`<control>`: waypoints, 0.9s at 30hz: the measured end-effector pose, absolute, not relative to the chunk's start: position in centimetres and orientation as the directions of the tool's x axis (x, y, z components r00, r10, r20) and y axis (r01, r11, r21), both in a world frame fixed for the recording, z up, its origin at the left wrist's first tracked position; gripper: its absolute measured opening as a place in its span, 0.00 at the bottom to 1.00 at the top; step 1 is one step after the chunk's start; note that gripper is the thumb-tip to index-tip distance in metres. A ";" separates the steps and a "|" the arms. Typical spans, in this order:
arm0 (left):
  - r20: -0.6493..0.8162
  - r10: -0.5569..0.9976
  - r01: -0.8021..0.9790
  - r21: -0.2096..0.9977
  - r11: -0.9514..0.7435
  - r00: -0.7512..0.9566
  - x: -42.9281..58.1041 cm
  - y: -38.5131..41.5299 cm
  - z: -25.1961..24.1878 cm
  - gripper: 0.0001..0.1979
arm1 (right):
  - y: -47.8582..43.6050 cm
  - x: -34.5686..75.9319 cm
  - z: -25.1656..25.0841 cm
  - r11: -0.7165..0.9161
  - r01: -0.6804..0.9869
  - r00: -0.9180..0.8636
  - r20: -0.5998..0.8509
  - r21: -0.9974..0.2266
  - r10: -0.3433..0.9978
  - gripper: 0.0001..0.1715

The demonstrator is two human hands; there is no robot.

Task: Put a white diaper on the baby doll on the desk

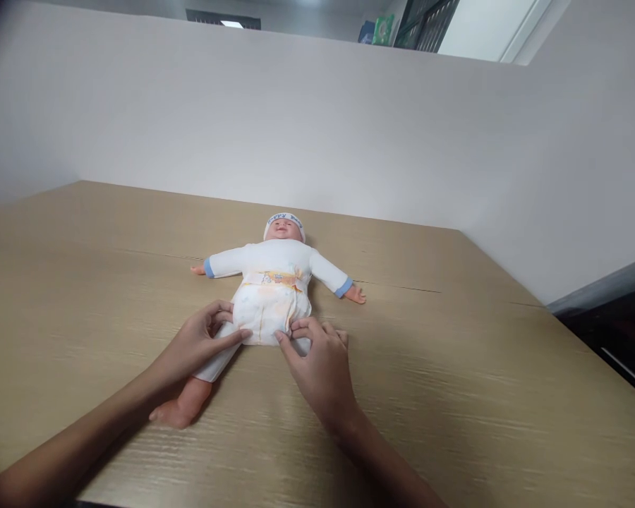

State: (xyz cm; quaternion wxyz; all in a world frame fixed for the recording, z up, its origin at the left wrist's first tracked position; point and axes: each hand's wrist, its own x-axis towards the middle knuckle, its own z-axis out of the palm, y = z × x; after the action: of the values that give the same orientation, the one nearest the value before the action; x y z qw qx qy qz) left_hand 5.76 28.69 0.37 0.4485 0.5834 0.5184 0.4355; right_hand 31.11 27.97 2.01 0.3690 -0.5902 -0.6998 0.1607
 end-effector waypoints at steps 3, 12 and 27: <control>0.041 0.990 0.249 0.965 -0.075 0.138 5.7 29.0 0.6 0.17 | 27.9 31.1 2.2 0.250 0.732 -0.061 0.305 -0.634 0.951 0.12; -0.050 0.944 0.072 0.997 0.028 0.326 5.4 30.2 0.9 0.23 | 28.2 30.5 2.7 0.259 0.706 -0.175 0.192 -0.659 0.966 0.15; 0.099 0.948 0.353 0.912 -0.209 0.304 6.1 29.5 1.6 0.18 | 28.0 30.2 2.0 0.285 0.705 -0.195 0.210 -0.649 0.958 0.14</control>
State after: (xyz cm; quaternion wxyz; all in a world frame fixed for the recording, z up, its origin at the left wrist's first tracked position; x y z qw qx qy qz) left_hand 6.08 29.50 1.62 0.4176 0.6910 0.4704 0.3561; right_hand 30.16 28.02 1.99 0.2997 -0.5592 -0.7436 0.2111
